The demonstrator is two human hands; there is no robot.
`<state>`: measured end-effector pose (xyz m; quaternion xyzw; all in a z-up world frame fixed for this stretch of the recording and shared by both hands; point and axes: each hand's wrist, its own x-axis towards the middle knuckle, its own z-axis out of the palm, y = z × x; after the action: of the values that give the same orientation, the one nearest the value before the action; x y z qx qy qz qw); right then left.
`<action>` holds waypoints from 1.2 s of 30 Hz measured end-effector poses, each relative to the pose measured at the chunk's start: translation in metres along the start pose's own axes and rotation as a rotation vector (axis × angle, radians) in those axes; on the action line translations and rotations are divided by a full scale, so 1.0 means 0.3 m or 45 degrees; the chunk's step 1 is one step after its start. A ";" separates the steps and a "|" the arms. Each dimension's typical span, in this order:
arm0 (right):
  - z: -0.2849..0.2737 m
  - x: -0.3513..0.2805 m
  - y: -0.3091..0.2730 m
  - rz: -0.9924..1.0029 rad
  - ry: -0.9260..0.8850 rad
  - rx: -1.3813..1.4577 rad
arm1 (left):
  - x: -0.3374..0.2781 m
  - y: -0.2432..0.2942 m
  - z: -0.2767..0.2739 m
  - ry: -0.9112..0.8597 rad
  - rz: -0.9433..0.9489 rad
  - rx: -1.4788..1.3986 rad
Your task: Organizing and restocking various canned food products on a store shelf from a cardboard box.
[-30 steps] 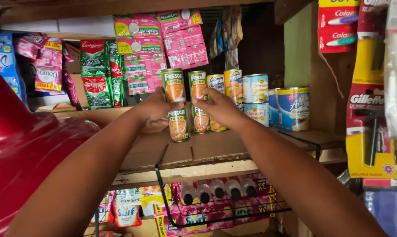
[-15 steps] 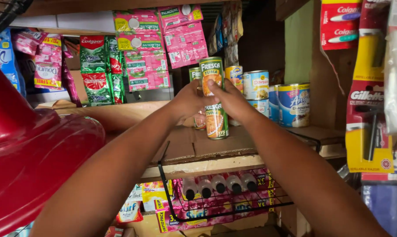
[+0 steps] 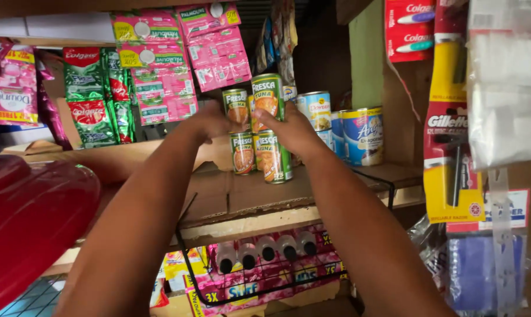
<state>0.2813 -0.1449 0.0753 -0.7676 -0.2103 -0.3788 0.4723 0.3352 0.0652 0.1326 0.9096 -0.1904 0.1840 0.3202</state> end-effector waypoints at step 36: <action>-0.052 -0.041 -0.039 0.302 -0.309 0.084 | -0.084 -0.013 0.026 -0.363 -0.206 -0.197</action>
<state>0.2596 -0.1528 0.0765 -0.8112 -0.1859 -0.2179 0.5098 0.3171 0.0688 0.1134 0.9115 -0.1739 0.0114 0.3727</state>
